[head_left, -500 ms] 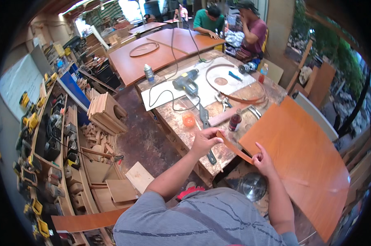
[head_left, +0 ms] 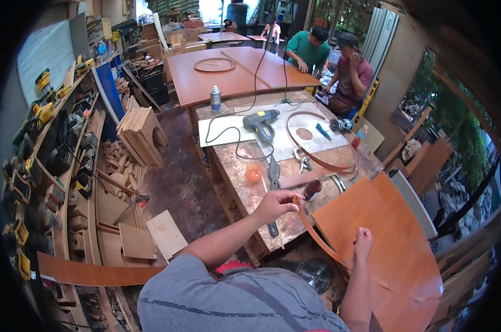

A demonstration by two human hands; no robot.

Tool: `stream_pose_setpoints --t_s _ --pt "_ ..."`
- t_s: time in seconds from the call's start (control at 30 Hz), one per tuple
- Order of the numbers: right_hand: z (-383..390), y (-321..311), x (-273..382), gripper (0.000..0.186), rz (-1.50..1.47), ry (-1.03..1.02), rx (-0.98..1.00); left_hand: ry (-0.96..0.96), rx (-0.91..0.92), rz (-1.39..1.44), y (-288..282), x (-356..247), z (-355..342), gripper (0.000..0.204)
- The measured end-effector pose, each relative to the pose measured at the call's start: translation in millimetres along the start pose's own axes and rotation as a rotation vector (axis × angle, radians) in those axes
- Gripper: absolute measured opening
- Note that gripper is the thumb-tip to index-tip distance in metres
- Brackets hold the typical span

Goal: The person applies a flexible edging strip to the curved edge of a wooden panel by hand, using scissors to trim the excess strip and applying glue from a bottle.

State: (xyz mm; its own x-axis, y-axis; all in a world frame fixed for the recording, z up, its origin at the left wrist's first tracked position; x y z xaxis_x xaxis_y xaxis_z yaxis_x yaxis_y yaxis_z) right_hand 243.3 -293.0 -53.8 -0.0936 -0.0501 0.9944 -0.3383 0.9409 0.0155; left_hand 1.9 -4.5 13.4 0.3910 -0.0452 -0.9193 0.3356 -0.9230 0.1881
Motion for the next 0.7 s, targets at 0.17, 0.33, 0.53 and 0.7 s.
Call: stream_pose_setpoints --t_s 0.17,0.33,0.53,0.7 --pt "9.2 9.1 4.4 0.015 -0.026 -0.040 -0.023 0.003 0.006 0.021 -2.2 7.9 -3.8 0.032" --pt "11.2 12.7 9.2 0.017 -0.002 -0.100 -0.002 0.011 -0.016 0.001 -3.4 6.0 -1.9 0.034" --pt "9.4 -1.8 -4.3 0.015 -0.109 -0.123 -0.026 0.025 -0.030 -0.065 -9.4 11.6 -3.2 0.035" --pt "23.1 6.1 -9.2 0.020 -0.283 0.079 0.068 0.055 -0.062 -0.119 -12.1 14.1 -6.6 0.036"
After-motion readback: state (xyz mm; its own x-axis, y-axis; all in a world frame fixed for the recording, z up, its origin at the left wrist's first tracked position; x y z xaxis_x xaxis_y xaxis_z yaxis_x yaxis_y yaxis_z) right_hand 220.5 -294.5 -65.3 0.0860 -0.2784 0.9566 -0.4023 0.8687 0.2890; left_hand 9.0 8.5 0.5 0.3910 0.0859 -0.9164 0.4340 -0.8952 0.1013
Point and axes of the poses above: each hand's wrist, its own z-axis away from the middle knuckle, its own y-axis out of the palm, x = y × z, the point moved 1 cm from there along -z, towards the middle knuckle, and after that the axes turned 9 degrees about -z, right-handed, at the moved point
